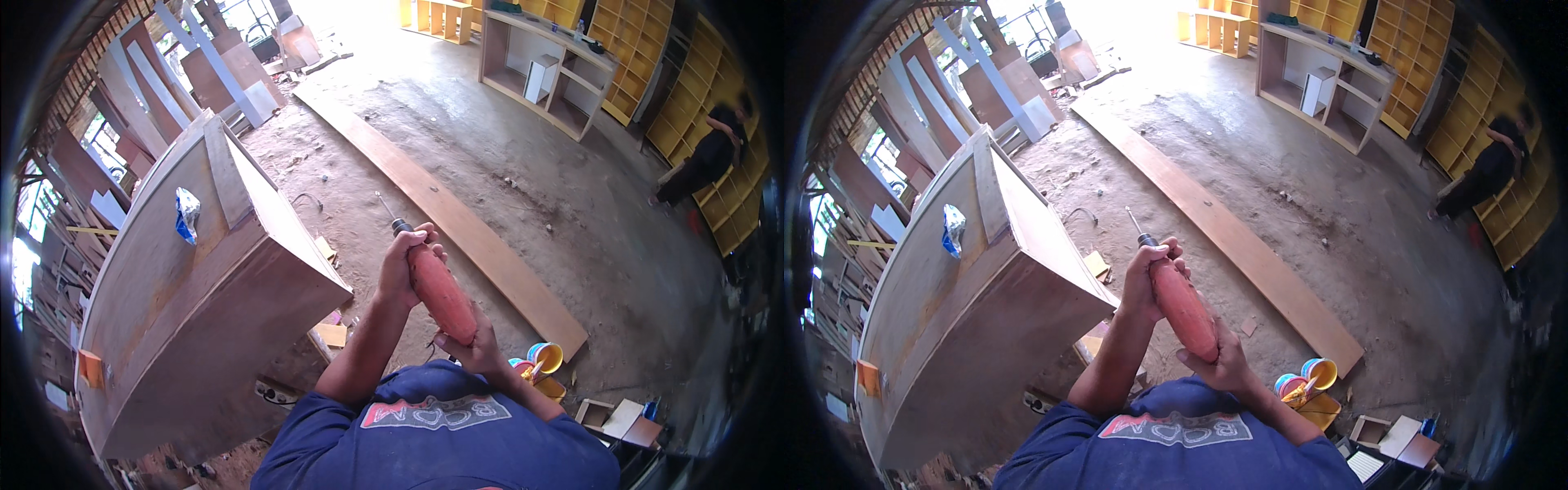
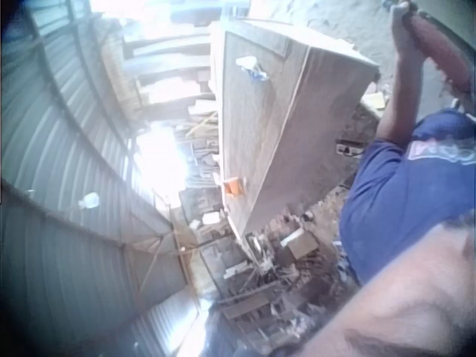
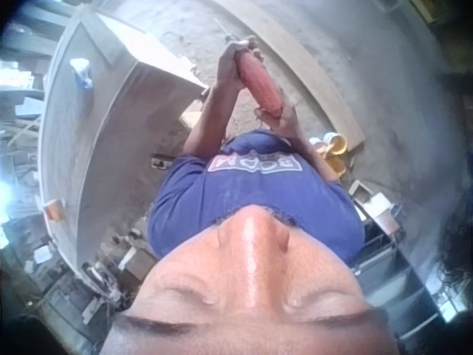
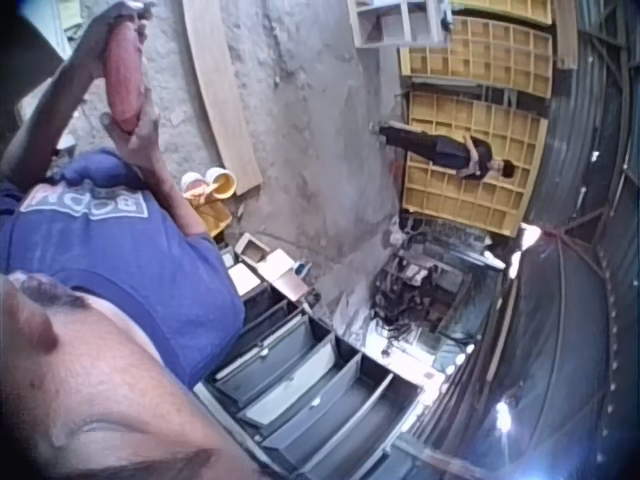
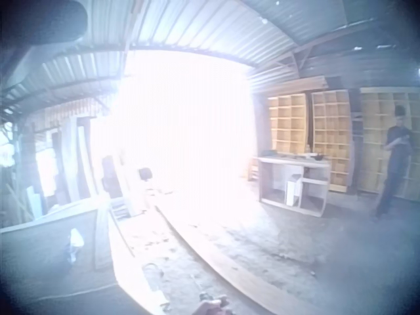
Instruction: The person picks up a tray of hardware and brings it to a large wooden cabinet, then uses a power drill to drill holes into the wood panels.
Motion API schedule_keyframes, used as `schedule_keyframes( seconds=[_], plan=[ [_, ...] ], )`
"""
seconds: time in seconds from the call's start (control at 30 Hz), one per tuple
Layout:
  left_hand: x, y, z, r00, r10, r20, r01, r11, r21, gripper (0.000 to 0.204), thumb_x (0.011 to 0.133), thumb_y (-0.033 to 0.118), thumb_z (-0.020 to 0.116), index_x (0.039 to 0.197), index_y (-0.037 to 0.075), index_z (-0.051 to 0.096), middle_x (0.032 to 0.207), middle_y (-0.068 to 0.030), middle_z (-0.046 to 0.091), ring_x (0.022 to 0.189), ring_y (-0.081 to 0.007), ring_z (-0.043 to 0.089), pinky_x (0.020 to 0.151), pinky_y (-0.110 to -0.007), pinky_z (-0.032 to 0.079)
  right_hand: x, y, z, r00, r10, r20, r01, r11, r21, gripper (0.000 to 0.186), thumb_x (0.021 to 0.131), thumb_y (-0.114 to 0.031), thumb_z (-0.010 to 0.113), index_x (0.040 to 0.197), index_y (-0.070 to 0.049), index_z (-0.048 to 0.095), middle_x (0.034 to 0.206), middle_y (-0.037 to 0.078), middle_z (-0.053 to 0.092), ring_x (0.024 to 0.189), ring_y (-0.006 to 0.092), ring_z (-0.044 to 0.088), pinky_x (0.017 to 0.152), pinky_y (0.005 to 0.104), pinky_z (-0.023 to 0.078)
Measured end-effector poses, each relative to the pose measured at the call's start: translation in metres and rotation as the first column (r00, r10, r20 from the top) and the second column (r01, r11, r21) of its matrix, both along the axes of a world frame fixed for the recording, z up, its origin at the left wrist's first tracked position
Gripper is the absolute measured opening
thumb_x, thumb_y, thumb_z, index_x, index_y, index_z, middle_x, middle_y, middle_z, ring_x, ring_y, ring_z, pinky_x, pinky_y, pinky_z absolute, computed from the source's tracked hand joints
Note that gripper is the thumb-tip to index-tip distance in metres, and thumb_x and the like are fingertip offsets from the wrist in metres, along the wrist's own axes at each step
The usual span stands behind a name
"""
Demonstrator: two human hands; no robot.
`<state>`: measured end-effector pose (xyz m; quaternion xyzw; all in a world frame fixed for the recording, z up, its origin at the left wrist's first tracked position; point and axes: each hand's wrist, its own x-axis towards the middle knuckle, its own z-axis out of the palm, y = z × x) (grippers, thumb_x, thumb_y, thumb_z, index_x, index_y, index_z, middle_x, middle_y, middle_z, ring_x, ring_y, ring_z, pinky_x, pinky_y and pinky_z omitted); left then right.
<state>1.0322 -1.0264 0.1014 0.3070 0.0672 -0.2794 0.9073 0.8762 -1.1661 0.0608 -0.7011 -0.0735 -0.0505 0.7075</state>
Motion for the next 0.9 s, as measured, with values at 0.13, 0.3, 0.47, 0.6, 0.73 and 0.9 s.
schedule_keyframes(
  seconds=[0.13, 0.3, 0.47, 0.6, 0.73, 0.9],
  plan=[
    [0.009, -0.014, -0.002, 0.997, 0.082, 0.001, -0.082, 0.996, 0.031, 0.024, 0.090, 0.023, 0.067, 0.110, 0.009, 0.063, 0.094, -0.0053, 0.066, 0.078, -0.0214, 0.069, 0.071, -0.042, 0.061, 0.020, -0.017, -0.006, 0.995, 0.041, 0.094, -0.037, 0.998, -0.046, 0.084, 0.083, -0.014, 0.085, 0.151, 0.002, 0.039, 0.122, 0.012, 0.066, 0.105, 0.0174, 0.067, 0.093, 0.0329, 0.055],
    [0.025, -0.029, -0.010, 0.991, 0.130, 0.011, -0.130, 0.991, -0.032, 0.024, 0.095, 0.032, 0.068, 0.099, 0.009, 0.062, 0.091, -0.0055, 0.064, 0.077, -0.0209, 0.068, 0.069, -0.042, 0.061, 0.045, -0.043, -0.013, 0.992, 0.123, -0.017, -0.124, 0.991, -0.049, 0.099, 0.083, -0.024, 0.086, 0.158, 0.005, 0.029, 0.147, 0.026, 0.054, 0.134, 0.0322, 0.058, 0.110, 0.0407, 0.047],
    [0.035, -0.041, -0.012, 0.957, 0.269, -0.114, -0.280, 0.955, -0.094, 0.037, 0.100, 0.045, 0.062, 0.091, 0.010, 0.058, 0.082, -0.0067, 0.061, 0.073, -0.0239, 0.068, 0.065, -0.044, 0.060, 0.077, -0.066, -0.005, 0.982, 0.184, -0.046, -0.187, 0.978, -0.091, 0.098, 0.082, -0.024, 0.087, 0.157, 0.004, 0.032, 0.144, 0.026, 0.058, 0.131, 0.0317, 0.061, 0.109, 0.0402, 0.048],
    [0.055, -0.039, -0.027, 0.912, 0.403, -0.076, -0.405, 0.915, -0.001, 0.042, 0.100, 0.050, 0.060, 0.091, 0.009, 0.057, 0.082, -0.0067, 0.061, 0.070, -0.0248, 0.068, 0.064, -0.047, 0.061, 0.110, -0.070, -0.010, 0.970, 0.230, -0.084, -0.238, 0.965, -0.107, 0.094, 0.082, -0.024, 0.087, 0.156, 0.003, 0.036, 0.143, 0.024, 0.060, 0.130, 0.0294, 0.062, 0.108, 0.0385, 0.049],
    [0.085, -0.035, -0.013, 0.882, 0.470, -0.023, -0.470, 0.882, -0.011, 0.042, 0.102, 0.050, 0.060, 0.093, 0.009, 0.057, 0.082, -0.0065, 0.060, 0.069, -0.0238, 0.068, 0.068, -0.046, 0.060, 0.157, -0.066, -0.012, 0.969, 0.246, 0.001, -0.245, 0.964, -0.103, 0.095, 0.082, -0.025, 0.087, 0.156, 0.003, 0.036, 0.143, 0.023, 0.061, 0.128, 0.0276, 0.063, 0.107, 0.0375, 0.049],
    [0.143, -0.013, 0.004, 0.836, 0.538, 0.109, -0.538, 0.842, -0.026, 0.043, 0.104, 0.049, 0.056, 0.094, 0.008, 0.057, 0.082, -0.0067, 0.061, 0.068, -0.0233, 0.069, 0.069, -0.045, 0.060, 0.237, -0.052, -0.002, 0.944, 0.320, 0.083, -0.309, 0.943, -0.123, 0.094, 0.082, -0.026, 0.087, 0.156, 0.004, 0.037, 0.142, 0.023, 0.061, 0.128, 0.0281, 0.063, 0.107, 0.0393, 0.050]
  ],
)
